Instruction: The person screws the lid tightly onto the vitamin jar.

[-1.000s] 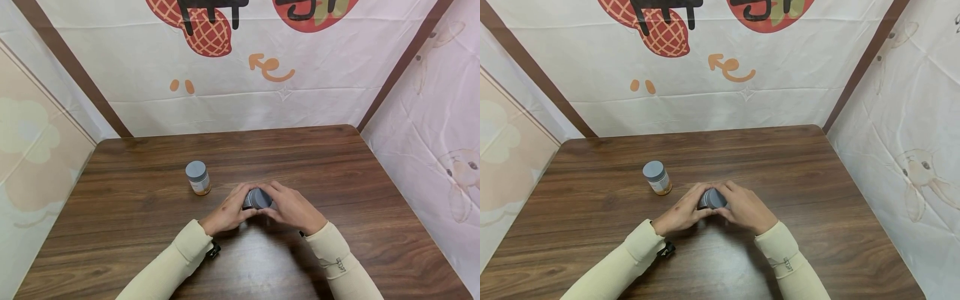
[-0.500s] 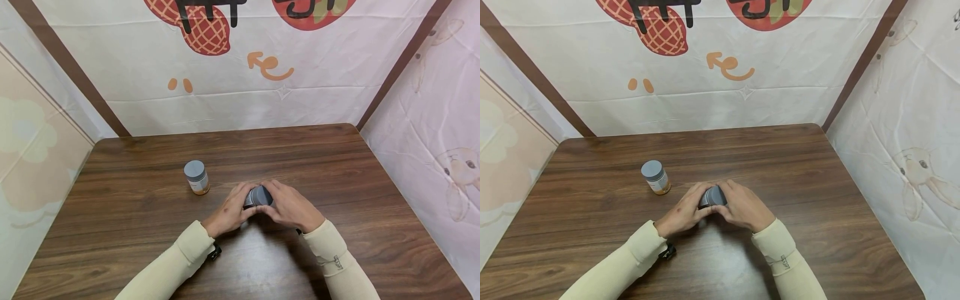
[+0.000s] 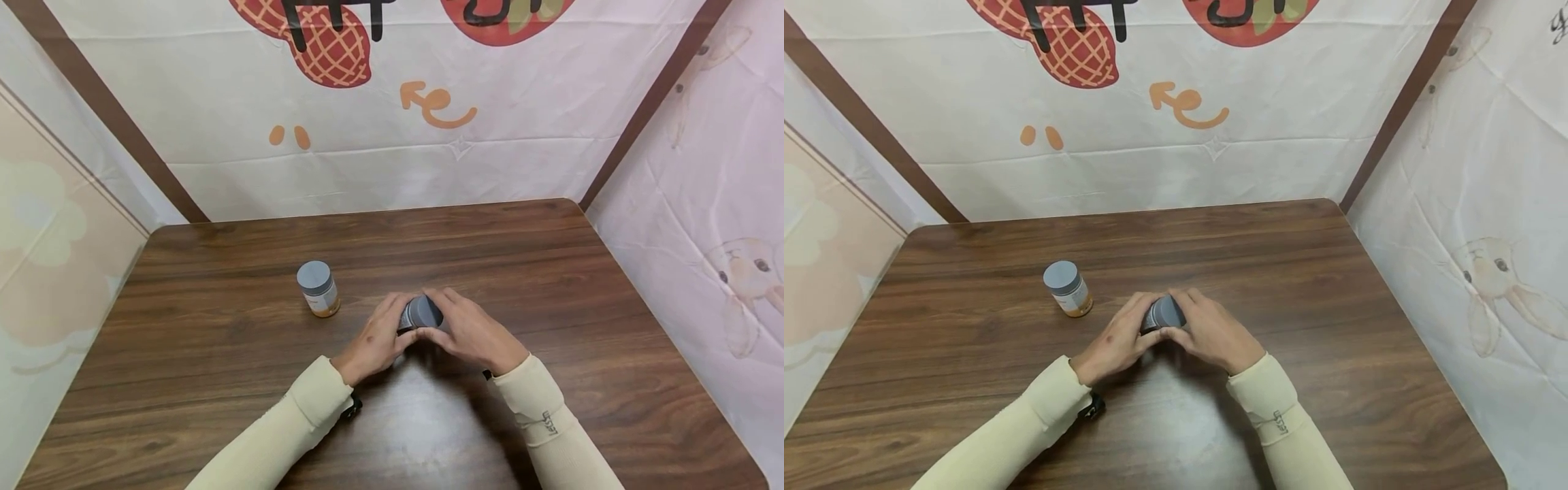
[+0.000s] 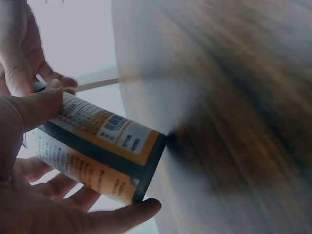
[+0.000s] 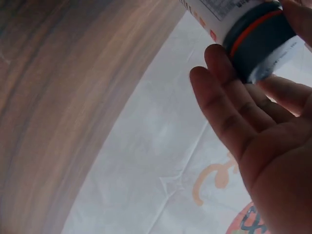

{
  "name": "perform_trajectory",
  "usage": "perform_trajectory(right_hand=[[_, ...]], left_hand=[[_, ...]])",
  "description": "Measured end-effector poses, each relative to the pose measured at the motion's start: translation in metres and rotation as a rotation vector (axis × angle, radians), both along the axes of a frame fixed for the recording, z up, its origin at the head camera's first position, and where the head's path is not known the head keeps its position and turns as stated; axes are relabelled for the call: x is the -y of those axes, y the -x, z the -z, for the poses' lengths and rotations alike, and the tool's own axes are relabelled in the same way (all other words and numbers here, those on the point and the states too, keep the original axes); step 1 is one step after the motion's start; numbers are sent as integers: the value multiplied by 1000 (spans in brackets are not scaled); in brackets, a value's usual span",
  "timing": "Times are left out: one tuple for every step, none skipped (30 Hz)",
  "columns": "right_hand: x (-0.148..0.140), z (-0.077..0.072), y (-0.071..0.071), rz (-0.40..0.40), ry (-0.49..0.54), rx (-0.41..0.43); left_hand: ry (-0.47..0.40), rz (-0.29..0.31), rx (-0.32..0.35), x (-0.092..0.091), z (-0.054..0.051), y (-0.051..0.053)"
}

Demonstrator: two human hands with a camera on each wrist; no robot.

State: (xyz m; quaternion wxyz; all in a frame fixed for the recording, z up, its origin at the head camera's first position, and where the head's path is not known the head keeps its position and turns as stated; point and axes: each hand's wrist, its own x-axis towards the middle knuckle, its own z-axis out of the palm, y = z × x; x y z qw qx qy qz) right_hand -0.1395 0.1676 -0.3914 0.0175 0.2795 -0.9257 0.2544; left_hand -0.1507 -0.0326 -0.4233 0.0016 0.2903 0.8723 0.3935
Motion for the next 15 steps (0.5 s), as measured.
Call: perform_trajectory(right_hand=[[-1, 0, 0, 7, 16, 28], [-1, 0, 1, 15, 31, 61], [-3, 0, 1, 21, 49, 95], [-4, 0, 2, 23, 67, 125], [-5, 0, 2, 28, 79, 153], [-7, 1, 2, 27, 92, 175], [-8, 1, 3, 24, 100, 189], [-9, 1, 3, 21, 104, 201], [-10, 2, 3, 20, 104, 209], [-11, 2, 3, 22, 99, 216], [-12, 2, 3, 26, 92, 223], [-13, 2, 3, 28, 85, 227], [-13, 3, 3, 32, 75, 231], [-14, 3, 4, 37, 63, 232], [-15, 3, 4, 41, 52, 230]], left_hand=[[-3, -4, 15, 0, 0, 1], [-5, -11, 37, -1, -1, 3], [-8, -23, 62, -2, -1, 4], [-14, -34, 88, -3, -2, 6], [-20, -46, 113, -3, -3, 8], [-23, -58, 133, -4, -3, 10], [-26, -72, 155, -5, -4, 12], [-26, -83, 174, -6, -4, 15], [-28, -92, 191, -8, -4, 17], [-33, -100, 210, -9, -4, 19], [-34, -111, 225, -11, -4, 21], [-42, -118, 245, -12, -4, 23], [-50, -124, 264, -14, -3, 24], [-58, -130, 279, -16, -3, 26], [-65, -136, 289, -17, -2, 27]])
